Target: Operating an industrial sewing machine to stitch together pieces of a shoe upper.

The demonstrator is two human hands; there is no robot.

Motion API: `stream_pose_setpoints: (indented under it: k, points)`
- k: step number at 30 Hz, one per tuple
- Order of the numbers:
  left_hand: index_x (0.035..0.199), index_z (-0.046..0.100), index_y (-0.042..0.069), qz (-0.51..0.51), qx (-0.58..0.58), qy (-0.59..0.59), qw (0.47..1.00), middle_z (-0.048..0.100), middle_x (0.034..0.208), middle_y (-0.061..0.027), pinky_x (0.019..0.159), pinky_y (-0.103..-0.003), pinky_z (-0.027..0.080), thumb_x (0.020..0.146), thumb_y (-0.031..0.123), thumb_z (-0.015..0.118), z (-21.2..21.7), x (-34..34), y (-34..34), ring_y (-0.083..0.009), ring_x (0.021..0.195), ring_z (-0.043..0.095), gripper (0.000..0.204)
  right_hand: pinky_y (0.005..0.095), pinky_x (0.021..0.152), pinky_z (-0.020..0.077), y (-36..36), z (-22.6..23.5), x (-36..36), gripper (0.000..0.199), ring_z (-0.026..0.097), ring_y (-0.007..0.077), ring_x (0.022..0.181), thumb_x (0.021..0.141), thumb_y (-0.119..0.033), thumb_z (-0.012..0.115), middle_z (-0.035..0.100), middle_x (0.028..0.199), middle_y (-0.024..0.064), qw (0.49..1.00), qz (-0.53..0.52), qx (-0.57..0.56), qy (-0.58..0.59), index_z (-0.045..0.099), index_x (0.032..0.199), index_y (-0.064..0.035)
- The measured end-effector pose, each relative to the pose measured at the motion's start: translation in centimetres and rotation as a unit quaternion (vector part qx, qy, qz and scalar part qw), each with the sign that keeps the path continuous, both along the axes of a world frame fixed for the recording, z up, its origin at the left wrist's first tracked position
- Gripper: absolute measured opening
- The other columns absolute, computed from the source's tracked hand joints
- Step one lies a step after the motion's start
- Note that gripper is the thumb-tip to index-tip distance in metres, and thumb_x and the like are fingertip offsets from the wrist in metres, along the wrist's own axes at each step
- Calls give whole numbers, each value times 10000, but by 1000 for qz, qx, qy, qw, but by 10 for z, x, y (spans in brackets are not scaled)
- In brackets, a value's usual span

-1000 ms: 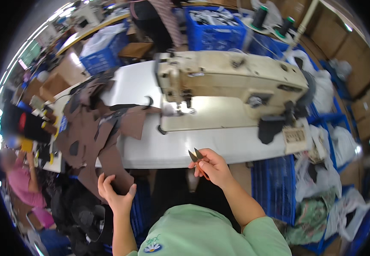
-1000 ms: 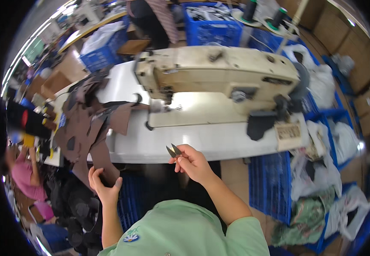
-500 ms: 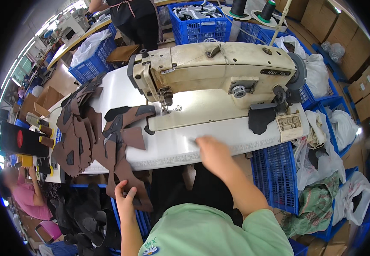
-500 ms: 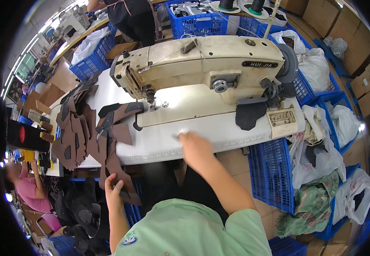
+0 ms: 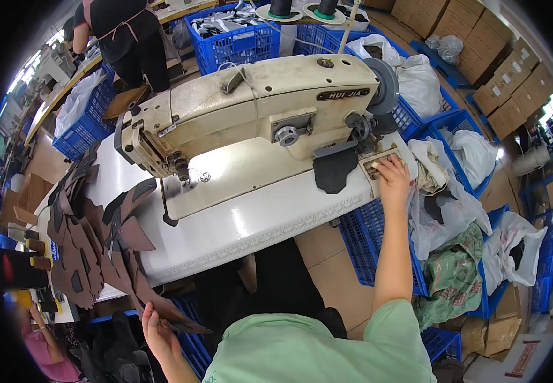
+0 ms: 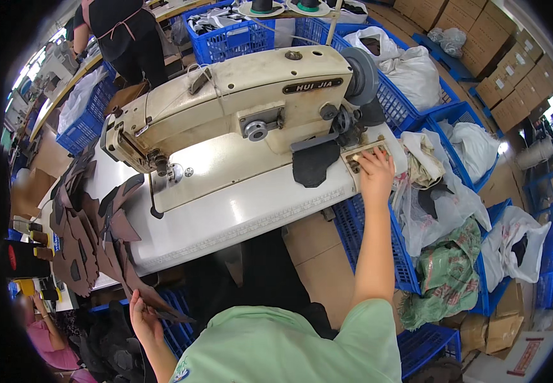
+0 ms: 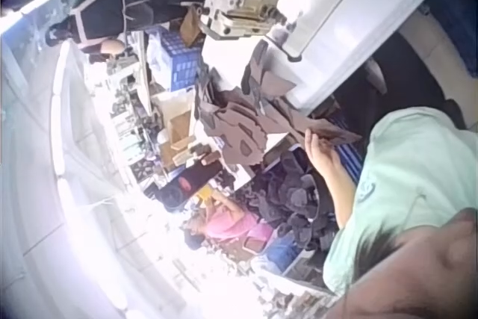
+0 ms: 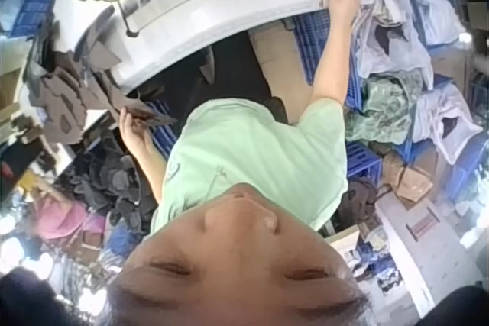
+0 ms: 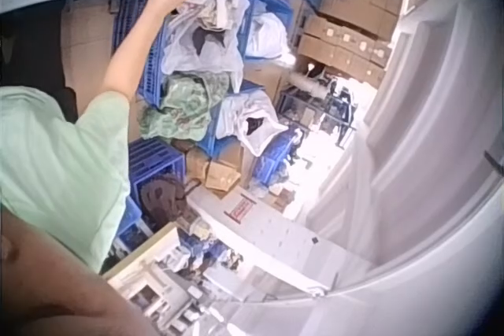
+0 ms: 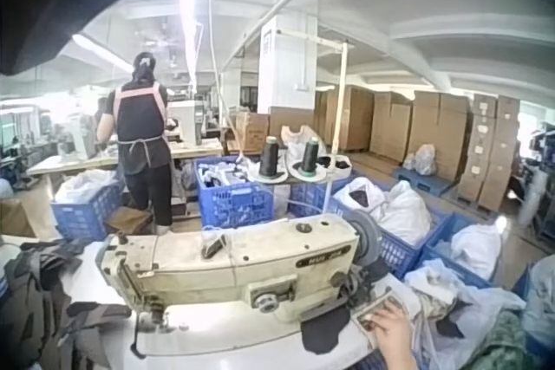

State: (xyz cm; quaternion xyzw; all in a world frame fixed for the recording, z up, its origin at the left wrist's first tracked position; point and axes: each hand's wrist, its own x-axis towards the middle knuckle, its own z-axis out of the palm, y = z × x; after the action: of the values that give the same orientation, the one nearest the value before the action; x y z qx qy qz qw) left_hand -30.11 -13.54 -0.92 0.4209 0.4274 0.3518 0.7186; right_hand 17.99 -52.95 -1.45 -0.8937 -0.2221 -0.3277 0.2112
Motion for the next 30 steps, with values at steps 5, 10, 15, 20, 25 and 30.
stream_pose_setpoints:
  k: [5,10,15,20,25,30]
  points:
    - [1283,544,14,-25,-23,-14,999,626,1101,-8,793,-222,409,921,117,561,-6,1,0,-72,957,582,378,452,1069,379,-19,-34,23,225,534,336,1229,770,-53,646,692,1112,111,991,13,90,98,733,975,-80]
    - [1278,550,21,9,-45,1,999,627,1073,14,782,-226,414,915,131,564,4,14,-10,-62,928,577,380,435,1088,360,36,-10,-11,378,473,374,1280,750,-215,751,608,1266,160,978,131,67,151,701,1091,-59]
    - [1275,548,34,-8,-63,-15,998,616,1009,31,779,-223,426,911,140,575,3,20,-10,-53,885,567,380,445,1091,347,68,19,-25,643,441,364,1305,652,-385,824,585,1305,153,975,128,-30,178,665,1162,-28]
    - [1259,552,39,9,-61,-8,998,615,1015,24,782,-229,437,906,141,581,2,20,-15,-49,882,567,368,421,976,441,65,23,-24,574,561,321,1162,682,-447,799,626,1268,121,968,139,-105,182,710,1105,-69]
    - [1235,565,47,-11,-77,-14,997,615,1001,30,783,-237,438,899,142,594,1,23,-17,-60,903,562,351,346,743,529,67,31,-34,383,669,256,860,741,-363,775,688,1138,100,954,152,20,259,742,1004,-86]
    - [1213,586,72,-23,-80,-23,996,610,1016,30,808,-261,430,875,150,627,6,28,-24,-70,922,553,350,332,701,540,72,35,-50,304,678,258,817,728,-262,798,702,1096,93,976,202,28,76,740,965,-81]
